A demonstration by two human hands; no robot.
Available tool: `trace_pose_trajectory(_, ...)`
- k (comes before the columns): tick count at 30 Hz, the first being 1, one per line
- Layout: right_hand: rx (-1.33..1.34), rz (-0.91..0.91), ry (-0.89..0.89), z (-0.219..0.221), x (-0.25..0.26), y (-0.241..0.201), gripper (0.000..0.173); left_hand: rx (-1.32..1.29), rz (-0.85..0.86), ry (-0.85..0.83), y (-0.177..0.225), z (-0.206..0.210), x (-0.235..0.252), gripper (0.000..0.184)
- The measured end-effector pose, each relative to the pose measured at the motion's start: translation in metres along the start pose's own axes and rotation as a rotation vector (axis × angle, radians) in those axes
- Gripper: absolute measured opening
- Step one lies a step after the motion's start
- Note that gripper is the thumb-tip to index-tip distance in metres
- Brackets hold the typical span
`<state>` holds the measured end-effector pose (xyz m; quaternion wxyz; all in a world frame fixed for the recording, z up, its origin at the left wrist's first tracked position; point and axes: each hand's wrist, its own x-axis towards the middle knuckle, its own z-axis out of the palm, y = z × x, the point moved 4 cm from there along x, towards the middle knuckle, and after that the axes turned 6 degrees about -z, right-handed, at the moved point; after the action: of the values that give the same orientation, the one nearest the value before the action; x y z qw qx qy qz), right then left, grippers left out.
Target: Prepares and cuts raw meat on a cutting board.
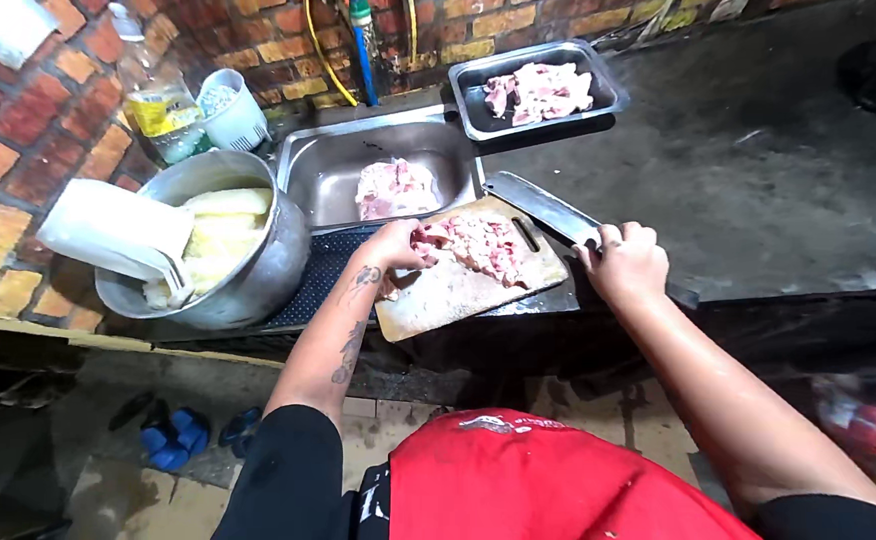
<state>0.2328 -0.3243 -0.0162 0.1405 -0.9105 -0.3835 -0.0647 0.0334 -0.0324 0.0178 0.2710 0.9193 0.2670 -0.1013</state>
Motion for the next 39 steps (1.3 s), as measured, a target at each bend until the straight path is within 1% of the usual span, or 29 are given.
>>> trace_pose_trajectory(1,0.030,-0.012,0.051,-0.002,-0.006,-0.002,0.045,0.050,0.025,0.028,-0.001,0.003,0.000,0.054)
trace_pose_trajectory(2,0.057,-0.029,0.098,-0.001,-0.013,-0.004,0.045,0.054,0.053,0.068,-0.003,0.006,0.000,0.046)
trace_pose_trajectory(4,0.097,-0.039,0.142,0.006,-0.025,-0.008,0.044,-0.077,0.063,0.117,-0.011,0.009,-0.003,0.033)
trace_pose_trajectory(5,0.108,-0.029,0.138,0.012,-0.029,-0.009,0.045,-0.182,0.030,0.115,-0.016,0.009,-0.005,0.030)
trace_pose_trajectory(8,0.124,0.009,0.180,0.035,-0.036,-0.005,0.046,-0.562,-0.121,0.044,-0.027,0.005,-0.013,0.018)
trace_pose_trajectory(10,0.163,0.050,0.183,0.038,-0.035,-0.001,0.048,-0.785,-0.143,-0.001,-0.028,0.001,-0.020,0.014)
trace_pose_trajectory(12,0.193,0.064,0.165,0.037,-0.035,-0.001,0.049,-0.896,-0.125,-0.044,-0.025,-0.003,-0.025,0.014)
trace_pose_trajectory(15,0.204,0.058,0.163,0.037,-0.036,0.000,0.048,-0.973,-0.064,-0.108,-0.017,-0.007,-0.034,0.012)
trace_pose_trajectory(18,0.196,0.058,0.186,0.040,-0.035,0.003,0.047,-0.908,0.022,-0.155,-0.008,-0.005,-0.040,0.014)
trace_pose_trajectory(21,0.195,0.053,0.191,0.040,-0.035,0.005,0.046,-0.694,0.116,-0.212,0.006,-0.003,-0.047,0.021)
trace_pose_trajectory(23,0.192,0.043,0.198,0.041,-0.035,0.007,0.046,-0.547,0.143,-0.181,0.014,-0.003,-0.047,0.024)
trace_pose_trajectory(25,0.182,0.034,0.216,0.043,-0.034,0.009,0.048,-0.370,0.148,-0.096,0.022,0.001,-0.044,0.023)
trace_pose_trajectory(26,0.179,0.030,0.227,0.043,-0.034,0.009,0.048,-0.273,0.149,-0.066,0.027,0.006,-0.044,0.030)
trace_pose_trajectory(28,0.181,0.023,0.236,0.044,-0.034,0.010,0.048,-0.077,0.161,-0.042,0.037,0.027,-0.045,0.058)
trace_pose_trajectory(29,0.179,0.022,0.239,0.044,-0.034,0.010,0.048,0.010,0.175,-0.033,0.042,0.040,-0.047,0.069)
trace_pose_trajectory(30,0.171,0.022,0.244,0.044,-0.033,0.011,0.048,0.085,0.182,-0.035,0.046,0.053,-0.049,0.073)
trace_pose_trajectory(31,0.171,0.023,0.245,0.044,-0.033,0.011,0.048,0.132,0.176,-0.040,0.048,0.062,-0.050,0.066)
trace_pose_trajectory(33,0.181,0.024,0.242,0.044,-0.034,0.009,0.048,0.157,0.153,-0.051,0.049,0.070,-0.049,0.042)
trace_pose_trajectory(34,0.176,0.028,0.244,0.043,-0.034,0.008,0.047,0.144,0.143,-0.083,0.051,0.069,-0.047,0.032)
trace_pose_trajectory(35,0.171,0.035,0.244,0.042,-0.033,0.007,0.047,0.130,0.119,-0.154,0.053,0.066,-0.043,0.029)
trace_pose_trajectory(37,0.173,0.051,0.239,0.040,-0.033,0.006,0.045,0.074,0.087,-0.285,0.061,0.058,-0.034,0.029)
trace_pose_trajectory(38,0.178,0.055,0.240,0.039,-0.032,0.007,0.044,0.018,0.100,-0.304,0.067,0.051,-0.027,0.029)
trace_pose_trajectory(39,0.183,0.060,0.234,0.038,-0.032,0.008,0.044,-0.061,0.128,-0.274,0.075,0.041,-0.017,0.030)
